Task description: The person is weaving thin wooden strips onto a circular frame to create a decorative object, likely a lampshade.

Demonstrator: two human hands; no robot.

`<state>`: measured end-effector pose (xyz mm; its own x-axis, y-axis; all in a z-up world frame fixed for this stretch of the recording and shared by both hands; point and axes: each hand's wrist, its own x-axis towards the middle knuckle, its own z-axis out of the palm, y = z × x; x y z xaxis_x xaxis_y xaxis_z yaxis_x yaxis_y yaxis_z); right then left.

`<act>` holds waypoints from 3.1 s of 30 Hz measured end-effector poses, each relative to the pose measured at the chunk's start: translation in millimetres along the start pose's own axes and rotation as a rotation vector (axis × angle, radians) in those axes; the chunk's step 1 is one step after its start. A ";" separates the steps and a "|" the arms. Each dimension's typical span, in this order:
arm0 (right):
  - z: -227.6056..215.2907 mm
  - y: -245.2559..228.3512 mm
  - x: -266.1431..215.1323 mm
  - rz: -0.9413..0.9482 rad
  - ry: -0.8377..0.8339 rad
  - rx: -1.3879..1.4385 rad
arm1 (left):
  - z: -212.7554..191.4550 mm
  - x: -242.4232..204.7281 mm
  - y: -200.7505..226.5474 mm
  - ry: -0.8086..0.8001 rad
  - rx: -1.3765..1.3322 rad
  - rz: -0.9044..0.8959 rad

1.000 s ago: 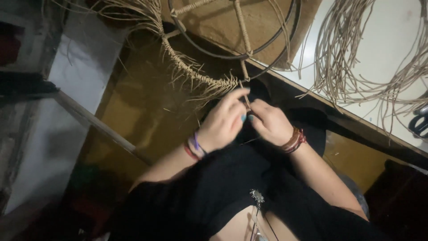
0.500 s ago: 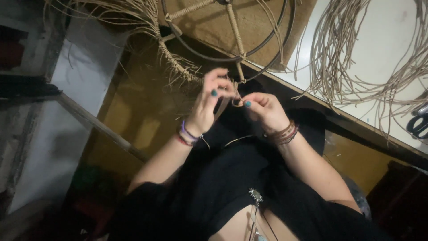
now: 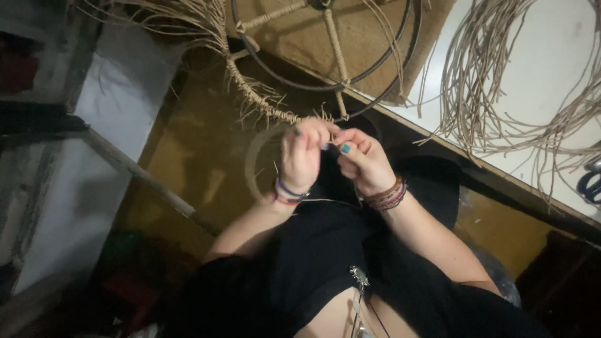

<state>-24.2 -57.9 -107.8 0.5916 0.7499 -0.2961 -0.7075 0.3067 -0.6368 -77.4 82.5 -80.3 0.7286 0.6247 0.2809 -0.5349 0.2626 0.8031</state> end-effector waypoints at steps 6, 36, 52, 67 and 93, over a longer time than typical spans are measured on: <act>-43.9 21.5 6.1 -0.006 0.258 -0.053 | -7.0 54.1 5.8 0.361 -0.890 -0.494; -47.3 16.1 -31.4 0.084 -0.047 -1.111 | 0.0 23.3 47.8 -0.895 0.355 -0.325; -65.9 -209.3 -76.4 -0.482 0.413 -1.576 | -58.6 15.6 78.0 -1.238 1.347 -0.245; -96.7 -269.4 95.6 -1.039 0.320 -2.209 | 134.4 57.7 19.8 -1.152 0.455 0.149; -57.4 -268.3 0.0 -0.736 0.217 -0.604 | 182.7 79.0 -73.4 -0.555 -0.075 -0.759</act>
<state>187.8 -173.9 22.2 0.9071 0.3486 0.2358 0.1490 0.2580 -0.9546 97.6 -21.8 -21.1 0.9828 -0.1674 -0.0780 0.1546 0.5145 0.8434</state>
